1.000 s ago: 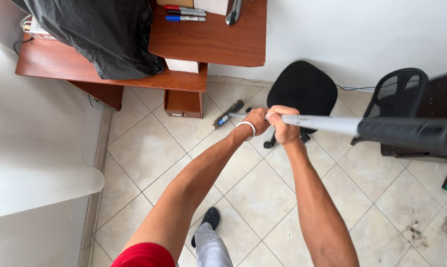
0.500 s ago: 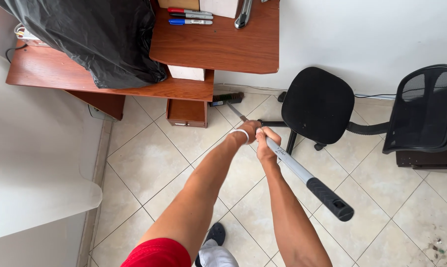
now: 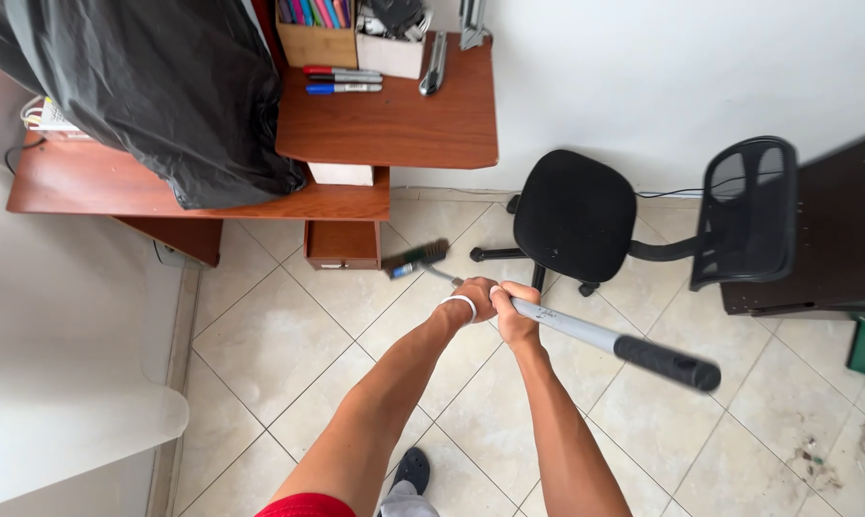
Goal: Sweeping debris off a tiled floor using a broom and then adjusting a bicycle trainer device.
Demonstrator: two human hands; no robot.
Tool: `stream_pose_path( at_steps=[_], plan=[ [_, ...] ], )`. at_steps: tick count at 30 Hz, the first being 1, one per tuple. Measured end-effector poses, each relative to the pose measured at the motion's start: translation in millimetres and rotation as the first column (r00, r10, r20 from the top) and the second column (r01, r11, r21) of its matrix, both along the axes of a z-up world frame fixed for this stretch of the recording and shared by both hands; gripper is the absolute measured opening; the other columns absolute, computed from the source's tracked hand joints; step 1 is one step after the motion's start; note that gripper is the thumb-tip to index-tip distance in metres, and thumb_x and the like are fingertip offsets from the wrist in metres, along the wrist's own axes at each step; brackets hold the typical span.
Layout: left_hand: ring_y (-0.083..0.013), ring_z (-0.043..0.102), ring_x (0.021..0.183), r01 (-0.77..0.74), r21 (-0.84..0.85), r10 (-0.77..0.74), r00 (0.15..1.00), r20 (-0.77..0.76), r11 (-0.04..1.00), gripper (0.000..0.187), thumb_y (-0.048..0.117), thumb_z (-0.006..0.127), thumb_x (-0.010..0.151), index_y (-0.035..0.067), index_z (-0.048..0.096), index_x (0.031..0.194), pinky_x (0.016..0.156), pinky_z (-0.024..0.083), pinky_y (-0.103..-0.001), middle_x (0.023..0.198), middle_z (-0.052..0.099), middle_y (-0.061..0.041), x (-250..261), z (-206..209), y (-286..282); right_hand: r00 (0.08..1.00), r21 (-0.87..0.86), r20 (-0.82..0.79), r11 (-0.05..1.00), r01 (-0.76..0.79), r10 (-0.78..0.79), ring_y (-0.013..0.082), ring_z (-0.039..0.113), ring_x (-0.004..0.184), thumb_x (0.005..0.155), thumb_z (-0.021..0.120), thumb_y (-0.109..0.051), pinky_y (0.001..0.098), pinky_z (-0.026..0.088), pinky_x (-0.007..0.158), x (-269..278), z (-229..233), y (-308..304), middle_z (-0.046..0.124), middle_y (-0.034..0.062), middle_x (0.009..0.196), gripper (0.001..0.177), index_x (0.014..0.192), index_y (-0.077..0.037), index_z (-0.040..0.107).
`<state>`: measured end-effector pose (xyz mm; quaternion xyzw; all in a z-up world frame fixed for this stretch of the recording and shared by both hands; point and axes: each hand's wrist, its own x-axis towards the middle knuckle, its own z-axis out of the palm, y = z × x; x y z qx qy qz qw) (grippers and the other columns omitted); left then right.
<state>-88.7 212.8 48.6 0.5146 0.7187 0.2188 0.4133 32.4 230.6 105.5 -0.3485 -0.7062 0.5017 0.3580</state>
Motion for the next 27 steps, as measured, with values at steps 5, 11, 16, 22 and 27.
stream_pose_path(
  at_steps=[5,11,16,22,27],
  plan=[
    [-0.0395,0.062,0.117,0.052,-0.012,-0.053,0.998,-0.04,0.999,0.039,0.041,0.06,0.088,0.016,0.071,0.117,0.097,0.051,-0.047,0.123,0.069,-0.019,1.7,6.5,18.9,1.0,-0.121,0.019,0.993,0.0,0.002,0.009,0.047,0.058,0.09,0.06,-0.005,0.0291,0.037,0.054,3.2,38.2,7.8,0.053,0.0011,0.058,0.029,0.061,0.001,0.055],
    [-0.0409,0.064,0.114,0.115,0.129,-0.093,0.981,-0.168,0.985,0.036,0.04,0.06,0.092,0.016,0.073,0.115,0.095,0.053,-0.049,0.121,0.07,-0.018,-13.8,42.5,37.6,0.984,-0.06,-0.131,0.989,-0.132,0.123,0.0103,0.057,0.074,0.092,0.064,-0.009,0.0276,0.045,0.068,-12.0,120.4,10.2,0.064,0.0021,0.075,0.021,0.074,0.001,0.064],
    [-0.0392,0.069,0.104,0.071,0.215,-0.037,0.987,-0.156,0.974,0.034,0.041,0.073,0.088,0.014,0.074,0.109,0.091,0.055,-0.046,0.108,0.074,-0.018,-27.8,103.0,15.4,0.926,-0.016,-0.317,0.975,-0.223,0.207,0.0112,0.058,0.068,0.102,0.06,-0.012,0.0281,0.049,0.068,-5.8,148.5,12.5,0.062,0.003,0.07,0.035,0.07,0.001,0.058],
    [-0.0375,0.069,0.1,-0.002,0.174,0.023,0.993,-0.118,0.985,0.026,0.029,0.075,0.084,0.013,0.075,0.104,0.086,0.055,-0.047,0.102,0.075,-0.017,-39.2,114.0,8.6,0.955,0.054,-0.294,0.998,-0.029,0.043,0.0105,0.048,0.06,0.103,0.058,-0.016,0.0268,0.037,0.057,-20.2,117.7,-4.6,0.055,0.0034,0.063,0.036,0.072,0.003,0.06],
    [-0.0361,0.071,0.098,0.121,0.243,-0.103,0.991,-0.082,0.963,0.025,0.014,0.074,0.08,0.008,0.071,0.104,0.089,0.056,-0.041,0.102,0.074,-0.017,-37.5,35.7,1.7,0.991,0.054,-0.123,0.998,-0.039,0.045,0.0096,0.057,0.061,0.097,0.063,-0.015,0.028,0.045,0.058,-30.2,22.5,-5.1,0.062,0.0011,0.064,0.031,0.069,-0.002,0.06]
  ],
)
